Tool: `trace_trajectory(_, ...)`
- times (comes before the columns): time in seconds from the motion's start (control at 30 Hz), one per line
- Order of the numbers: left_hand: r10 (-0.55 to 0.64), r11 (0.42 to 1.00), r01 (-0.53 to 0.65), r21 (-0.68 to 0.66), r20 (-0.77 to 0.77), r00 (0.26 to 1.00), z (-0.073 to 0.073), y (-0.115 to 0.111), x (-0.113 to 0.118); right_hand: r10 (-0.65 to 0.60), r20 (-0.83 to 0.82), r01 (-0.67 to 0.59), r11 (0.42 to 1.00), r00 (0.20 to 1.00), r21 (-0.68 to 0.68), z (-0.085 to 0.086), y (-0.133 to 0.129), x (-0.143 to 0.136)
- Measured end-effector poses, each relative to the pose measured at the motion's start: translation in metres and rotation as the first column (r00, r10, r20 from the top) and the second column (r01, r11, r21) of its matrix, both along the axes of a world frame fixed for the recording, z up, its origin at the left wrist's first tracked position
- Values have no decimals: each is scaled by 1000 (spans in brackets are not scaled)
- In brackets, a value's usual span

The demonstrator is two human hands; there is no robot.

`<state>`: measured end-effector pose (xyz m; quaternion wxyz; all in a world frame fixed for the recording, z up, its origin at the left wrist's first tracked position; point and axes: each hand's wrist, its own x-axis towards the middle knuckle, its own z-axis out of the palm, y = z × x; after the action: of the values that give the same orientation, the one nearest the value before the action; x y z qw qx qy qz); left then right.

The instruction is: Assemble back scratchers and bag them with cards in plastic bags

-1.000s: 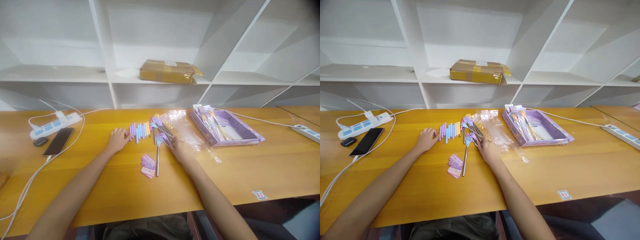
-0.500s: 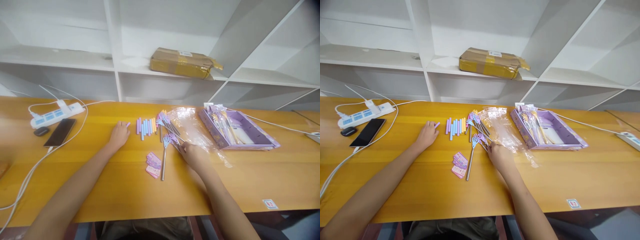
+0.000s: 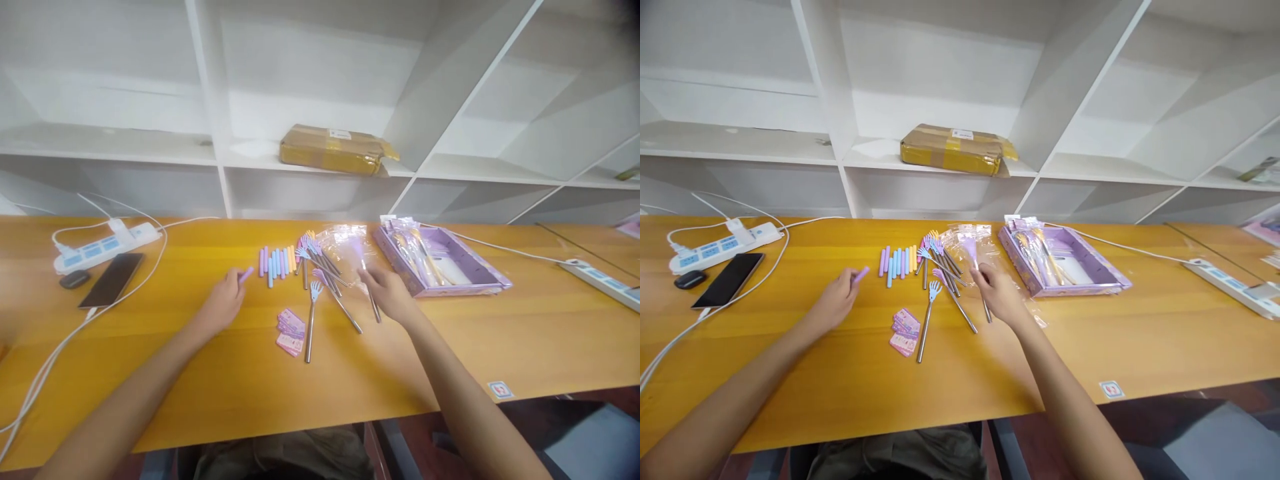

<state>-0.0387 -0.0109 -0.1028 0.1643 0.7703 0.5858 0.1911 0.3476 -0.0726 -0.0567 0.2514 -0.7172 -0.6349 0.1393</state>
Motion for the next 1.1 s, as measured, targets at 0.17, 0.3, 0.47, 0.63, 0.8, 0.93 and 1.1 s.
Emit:
trace_trajectory(0.17,-278,941,321,-106,298,913,1,-108,7,29,-789,94,990,614,110,-49,-73,-47)
trace_trajectory(0.3,-310,935,350,-53,355,882,-21,-144,10,49,-943,94,992,329,84,-82,-118,-90)
trace_trajectory(0.47,-287,951,308,11,397,872,-40,-148,10,24,-982,204,977,185,63,-97,-126,-106)
trace_trajectory(0.63,-380,922,338,188,275,883,-44,-152,14,34,-981,188,980,189,70,-108,-126,-106)
trace_trajectory(0.8,-430,881,364,301,192,882,-50,-154,13,63,-975,156,983,213,97,-111,-129,-104)
trace_trajectory(0.93,-438,884,384,266,187,880,-52,-152,12,60,-965,173,979,256,107,-111,-131,-104)
trace_trajectory(1.1,-450,870,395,295,148,881,-49,-154,10,31,-946,148,986,324,82,-112,-133,-103)
